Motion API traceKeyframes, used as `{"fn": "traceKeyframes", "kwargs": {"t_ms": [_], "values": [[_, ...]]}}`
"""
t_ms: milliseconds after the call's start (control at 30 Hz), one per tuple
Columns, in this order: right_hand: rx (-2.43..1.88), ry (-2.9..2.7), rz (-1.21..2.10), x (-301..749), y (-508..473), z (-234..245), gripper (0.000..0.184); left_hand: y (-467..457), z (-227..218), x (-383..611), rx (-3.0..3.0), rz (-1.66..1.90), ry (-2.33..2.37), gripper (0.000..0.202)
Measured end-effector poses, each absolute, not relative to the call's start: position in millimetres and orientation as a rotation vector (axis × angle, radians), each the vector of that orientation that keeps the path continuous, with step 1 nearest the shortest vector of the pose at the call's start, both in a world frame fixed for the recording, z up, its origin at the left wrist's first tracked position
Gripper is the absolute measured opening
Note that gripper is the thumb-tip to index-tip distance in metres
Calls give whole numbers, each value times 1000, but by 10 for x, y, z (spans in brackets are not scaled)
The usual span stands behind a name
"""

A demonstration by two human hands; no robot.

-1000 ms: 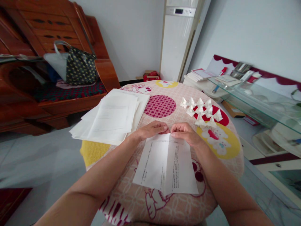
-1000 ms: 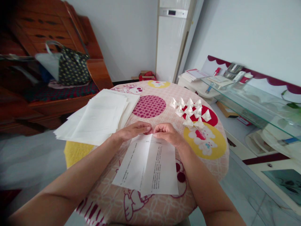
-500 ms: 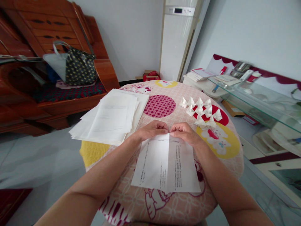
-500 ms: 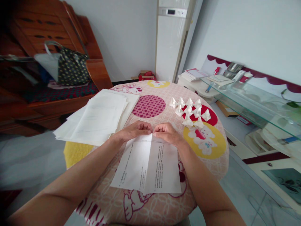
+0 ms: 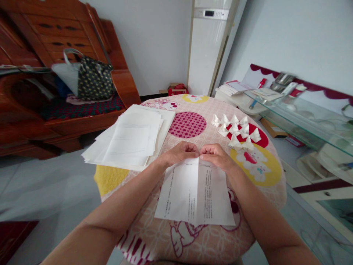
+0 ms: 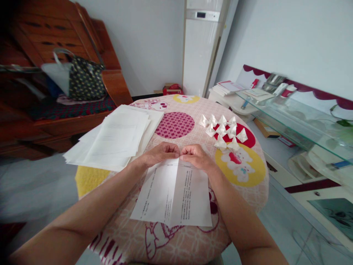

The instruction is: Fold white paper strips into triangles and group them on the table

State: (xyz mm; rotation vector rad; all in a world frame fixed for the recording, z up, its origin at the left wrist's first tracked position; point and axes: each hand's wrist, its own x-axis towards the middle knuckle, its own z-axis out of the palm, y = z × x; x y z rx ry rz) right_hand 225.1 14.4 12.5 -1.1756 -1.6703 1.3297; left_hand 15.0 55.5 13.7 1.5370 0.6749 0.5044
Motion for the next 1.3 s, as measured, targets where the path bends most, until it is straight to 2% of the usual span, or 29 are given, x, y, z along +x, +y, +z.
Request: {"fn": "traceKeyframes", "kwargs": {"t_ms": [500, 667, 833, 933, 1300], "values": [[-1139, -1532, 1330, 2194, 131, 132, 15, 556, 85, 178, 1493, 590, 646, 31], [-1205, -1563, 1314, 2294, 184, 90, 16, 686, 10, 80, 1566, 452, 558, 27], [-1416, -1586, 1530, 2580, 224, 120, 27, 813, -10, -48, 1797, 512, 683, 19], [-1507, -1570, 1376, 2708, 239, 142, 26, 850, 6, -97, 2014, 589, 826, 15], [-1755, -1502, 862, 2634, 345, -146, 20, 768, -165, 29, 2650, 558, 1289, 26]]}}
